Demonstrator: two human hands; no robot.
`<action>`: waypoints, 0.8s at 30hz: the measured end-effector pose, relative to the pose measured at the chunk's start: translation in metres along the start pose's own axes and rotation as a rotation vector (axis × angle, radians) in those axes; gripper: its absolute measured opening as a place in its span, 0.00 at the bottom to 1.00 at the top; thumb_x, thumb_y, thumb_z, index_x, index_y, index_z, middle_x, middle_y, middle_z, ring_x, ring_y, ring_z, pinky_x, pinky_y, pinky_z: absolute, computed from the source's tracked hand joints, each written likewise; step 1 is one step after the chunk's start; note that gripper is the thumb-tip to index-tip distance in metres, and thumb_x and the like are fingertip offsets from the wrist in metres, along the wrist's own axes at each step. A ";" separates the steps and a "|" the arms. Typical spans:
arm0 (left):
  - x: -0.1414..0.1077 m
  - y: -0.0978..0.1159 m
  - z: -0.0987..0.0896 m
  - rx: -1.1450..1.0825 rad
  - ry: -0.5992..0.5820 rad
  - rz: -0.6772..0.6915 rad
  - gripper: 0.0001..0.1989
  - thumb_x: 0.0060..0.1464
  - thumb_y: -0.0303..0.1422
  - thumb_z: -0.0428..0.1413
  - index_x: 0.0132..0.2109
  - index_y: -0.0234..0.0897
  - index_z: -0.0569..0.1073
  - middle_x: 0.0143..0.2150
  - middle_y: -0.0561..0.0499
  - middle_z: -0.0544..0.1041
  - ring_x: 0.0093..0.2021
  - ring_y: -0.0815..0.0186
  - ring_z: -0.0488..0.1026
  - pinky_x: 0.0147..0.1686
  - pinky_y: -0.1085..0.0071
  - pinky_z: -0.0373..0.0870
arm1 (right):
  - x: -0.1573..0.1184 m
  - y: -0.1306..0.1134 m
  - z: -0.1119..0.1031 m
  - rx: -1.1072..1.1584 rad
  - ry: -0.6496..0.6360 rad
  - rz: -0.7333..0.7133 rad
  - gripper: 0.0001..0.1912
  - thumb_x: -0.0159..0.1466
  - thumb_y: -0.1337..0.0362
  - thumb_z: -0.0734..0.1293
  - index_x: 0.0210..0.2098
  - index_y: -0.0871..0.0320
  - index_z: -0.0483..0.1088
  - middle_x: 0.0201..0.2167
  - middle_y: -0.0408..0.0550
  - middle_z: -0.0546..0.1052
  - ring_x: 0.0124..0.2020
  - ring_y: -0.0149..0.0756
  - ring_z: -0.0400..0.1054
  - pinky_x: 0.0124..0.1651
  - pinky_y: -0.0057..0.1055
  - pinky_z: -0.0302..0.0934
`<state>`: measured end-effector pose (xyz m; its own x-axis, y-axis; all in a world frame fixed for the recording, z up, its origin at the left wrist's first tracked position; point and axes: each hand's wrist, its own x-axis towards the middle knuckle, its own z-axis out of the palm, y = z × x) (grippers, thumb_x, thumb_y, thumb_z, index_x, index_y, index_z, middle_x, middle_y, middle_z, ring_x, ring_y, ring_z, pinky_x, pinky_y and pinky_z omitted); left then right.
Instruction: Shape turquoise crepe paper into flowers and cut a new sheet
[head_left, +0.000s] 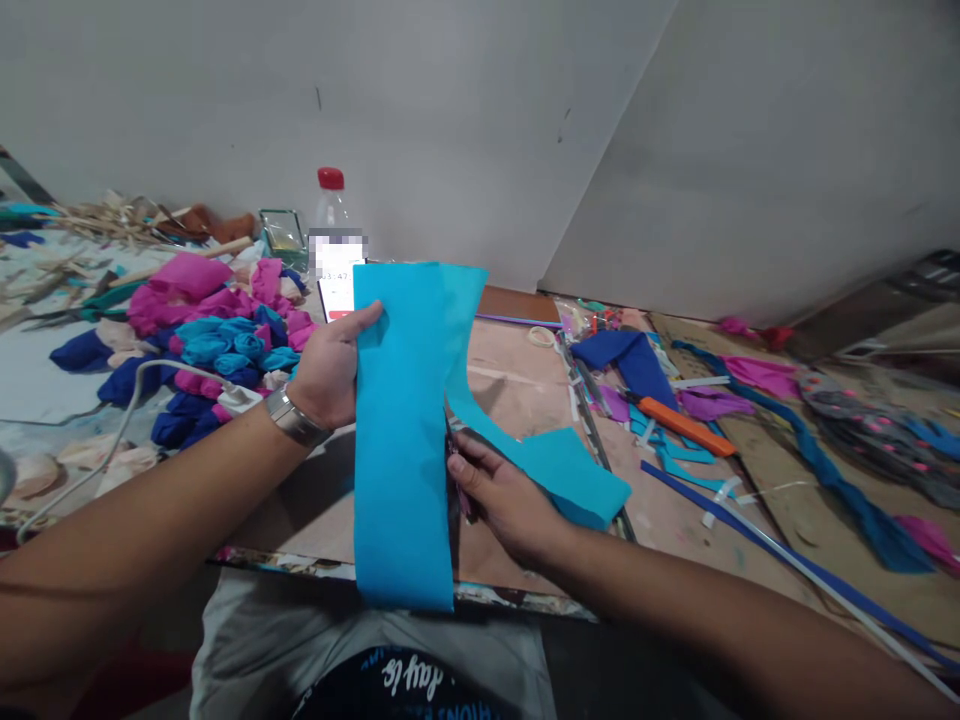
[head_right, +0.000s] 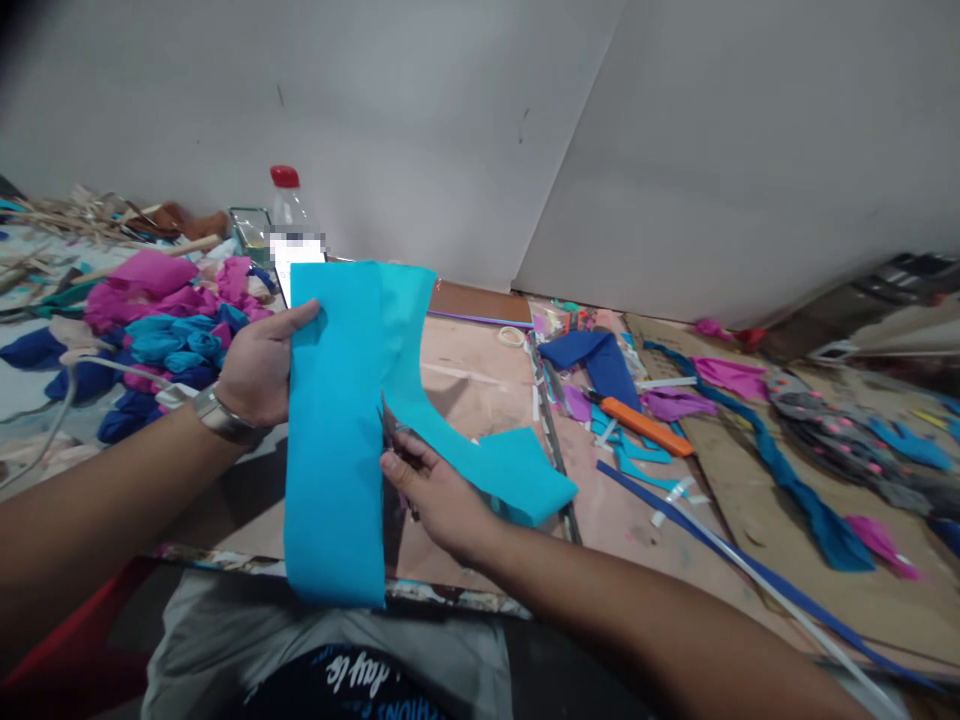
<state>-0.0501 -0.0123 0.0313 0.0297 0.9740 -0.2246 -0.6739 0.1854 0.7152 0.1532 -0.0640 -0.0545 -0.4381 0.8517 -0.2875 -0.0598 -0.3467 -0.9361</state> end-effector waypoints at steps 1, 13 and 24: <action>0.000 -0.001 -0.001 -0.003 -0.013 -0.018 0.22 0.65 0.36 0.53 0.61 0.29 0.73 0.50 0.39 0.83 0.53 0.48 0.79 0.61 0.42 0.69 | 0.000 -0.001 0.000 -0.005 0.003 -0.009 0.34 0.54 0.43 0.77 0.53 0.55 0.74 0.23 0.37 0.69 0.21 0.26 0.56 0.23 0.27 0.50; 0.003 -0.010 -0.006 0.014 -0.076 -0.044 0.22 0.63 0.37 0.54 0.60 0.33 0.73 0.51 0.40 0.82 0.56 0.46 0.77 0.60 0.45 0.71 | 0.007 -0.007 0.006 0.214 -0.001 -0.130 0.25 0.53 0.51 0.79 0.49 0.50 0.77 0.48 0.48 0.81 0.56 0.46 0.71 0.59 0.44 0.66; 0.005 -0.003 -0.006 -0.011 -0.116 -0.048 0.26 0.65 0.39 0.52 0.67 0.32 0.67 0.56 0.37 0.80 0.58 0.46 0.76 0.64 0.40 0.64 | 0.012 -0.007 0.002 0.164 0.056 -0.106 0.27 0.56 0.48 0.77 0.51 0.50 0.75 0.43 0.45 0.81 0.38 0.36 0.72 0.41 0.33 0.67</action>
<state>-0.0530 -0.0086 0.0240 0.1469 0.9727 -0.1795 -0.6777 0.2311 0.6980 0.1465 -0.0519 -0.0512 -0.3717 0.9056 -0.2042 -0.2501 -0.3095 -0.9174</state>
